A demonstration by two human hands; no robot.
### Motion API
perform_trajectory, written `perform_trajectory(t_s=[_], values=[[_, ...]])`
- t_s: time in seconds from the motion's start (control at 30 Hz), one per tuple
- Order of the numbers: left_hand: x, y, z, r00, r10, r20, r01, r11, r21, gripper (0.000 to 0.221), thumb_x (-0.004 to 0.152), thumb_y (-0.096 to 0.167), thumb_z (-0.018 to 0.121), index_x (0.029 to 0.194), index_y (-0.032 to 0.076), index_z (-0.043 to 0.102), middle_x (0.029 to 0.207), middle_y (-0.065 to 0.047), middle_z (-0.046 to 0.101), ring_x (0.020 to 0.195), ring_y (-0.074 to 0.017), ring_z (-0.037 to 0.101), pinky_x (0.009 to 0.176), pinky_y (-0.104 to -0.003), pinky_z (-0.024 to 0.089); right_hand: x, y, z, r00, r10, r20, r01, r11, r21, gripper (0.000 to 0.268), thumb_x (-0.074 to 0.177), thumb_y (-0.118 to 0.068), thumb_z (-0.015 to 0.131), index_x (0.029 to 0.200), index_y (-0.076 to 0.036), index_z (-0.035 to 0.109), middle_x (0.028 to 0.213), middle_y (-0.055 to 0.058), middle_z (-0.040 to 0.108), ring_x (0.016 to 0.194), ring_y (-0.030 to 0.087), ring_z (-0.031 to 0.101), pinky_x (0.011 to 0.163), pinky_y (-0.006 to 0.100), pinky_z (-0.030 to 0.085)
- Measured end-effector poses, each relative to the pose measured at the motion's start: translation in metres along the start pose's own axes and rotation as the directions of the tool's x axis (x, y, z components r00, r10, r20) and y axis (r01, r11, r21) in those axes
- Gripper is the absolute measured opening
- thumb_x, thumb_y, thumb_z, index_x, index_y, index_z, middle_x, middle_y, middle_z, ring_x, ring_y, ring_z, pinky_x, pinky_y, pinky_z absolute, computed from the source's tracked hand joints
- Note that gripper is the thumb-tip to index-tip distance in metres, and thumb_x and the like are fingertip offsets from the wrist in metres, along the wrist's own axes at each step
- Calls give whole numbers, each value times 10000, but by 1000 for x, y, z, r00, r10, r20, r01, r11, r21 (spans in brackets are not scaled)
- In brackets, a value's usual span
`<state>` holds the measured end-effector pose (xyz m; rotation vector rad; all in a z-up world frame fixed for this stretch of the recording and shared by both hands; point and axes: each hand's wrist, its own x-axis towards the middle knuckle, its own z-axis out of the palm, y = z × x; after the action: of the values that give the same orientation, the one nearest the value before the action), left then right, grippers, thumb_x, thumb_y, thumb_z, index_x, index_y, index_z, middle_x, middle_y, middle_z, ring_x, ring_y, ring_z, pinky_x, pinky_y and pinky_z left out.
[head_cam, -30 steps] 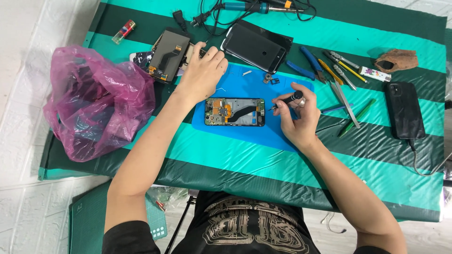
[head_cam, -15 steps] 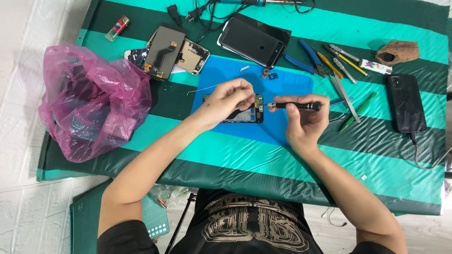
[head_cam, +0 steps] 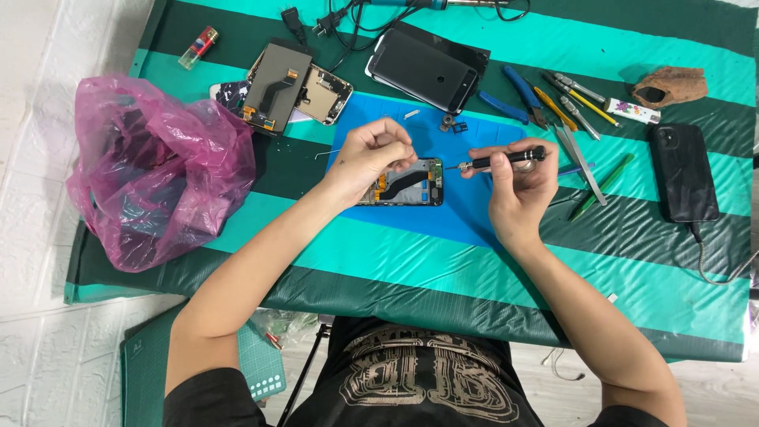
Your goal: Repairing a mobile phone by disassembling internal components using precision tools
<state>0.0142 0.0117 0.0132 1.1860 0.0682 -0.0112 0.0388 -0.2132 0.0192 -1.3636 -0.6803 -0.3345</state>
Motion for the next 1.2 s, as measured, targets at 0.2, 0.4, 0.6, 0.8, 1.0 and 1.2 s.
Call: perform_trajectory(t_s=[0.2, 0.4, 0.6, 0.8, 1.0, 1.2], values=[[6, 15, -14, 955, 274, 115, -294, 810, 508, 110, 923, -29, 685, 1000, 35, 732, 790, -150, 729, 666, -166, 655, 587, -233, 521, 0, 4, -2, 999, 32, 0, -32, 999, 11, 145, 1112, 24, 503, 1154, 31, 364, 987, 352, 707, 726, 387, 760, 706, 437, 640], [8, 27, -30, 864, 465, 193, -455, 556, 696, 159, 878, -88, 680, 960, 37, 735, 763, -129, 736, 639, -200, 674, 568, -273, 514, 4, 9, -4, 997, 74, -23, -74, 997, -7, 167, 1167, -72, 370, 1133, 62, 465, 1111, 343, 679, 897, 415, 756, 814, 489, 641], [13, 25, -43, 825, 533, 187, -440, 399, 804, 190, 845, -81, 654, 952, 55, 733, 773, -123, 740, 630, -226, 693, 497, -288, 499, 7, 15, -15, 999, -1, -32, -2, 996, -92, 223, 1161, -27, 394, 1137, 154, 523, 1050, 229, 494, 917, 474, 728, 838, 564, 638], [9, 23, -40, 837, 517, 176, -394, 348, 851, 154, 843, -27, 701, 926, 98, 739, 774, -74, 739, 628, -209, 710, 485, -285, 533, 15, 11, -7, 994, 29, 106, 3, 958, -286, 148, 1084, 85, 578, 1187, 114, 681, 923, 228, 717, 846, 327, 765, 760, 396, 609], [9, 22, -39, 840, 505, 198, -407, 347, 845, 118, 853, -2, 709, 918, 92, 740, 759, -88, 732, 627, -232, 710, 476, -311, 546, 15, 17, 9, 975, 123, 187, -58, 945, -322, 274, 1034, 152, 571, 1284, 98, 668, 1039, 306, 739, 942, 375, 771, 791, 440, 638], [9, 22, -37, 849, 482, 215, -411, 347, 843, 108, 857, 3, 708, 897, 97, 744, 751, -81, 737, 617, -222, 707, 480, -303, 555, 19, 16, 11, 966, 176, 191, -103, 935, -339, 277, 1048, 133, 566, 1305, 92, 660, 1076, 303, 739, 970, 369, 768, 800, 430, 637]])
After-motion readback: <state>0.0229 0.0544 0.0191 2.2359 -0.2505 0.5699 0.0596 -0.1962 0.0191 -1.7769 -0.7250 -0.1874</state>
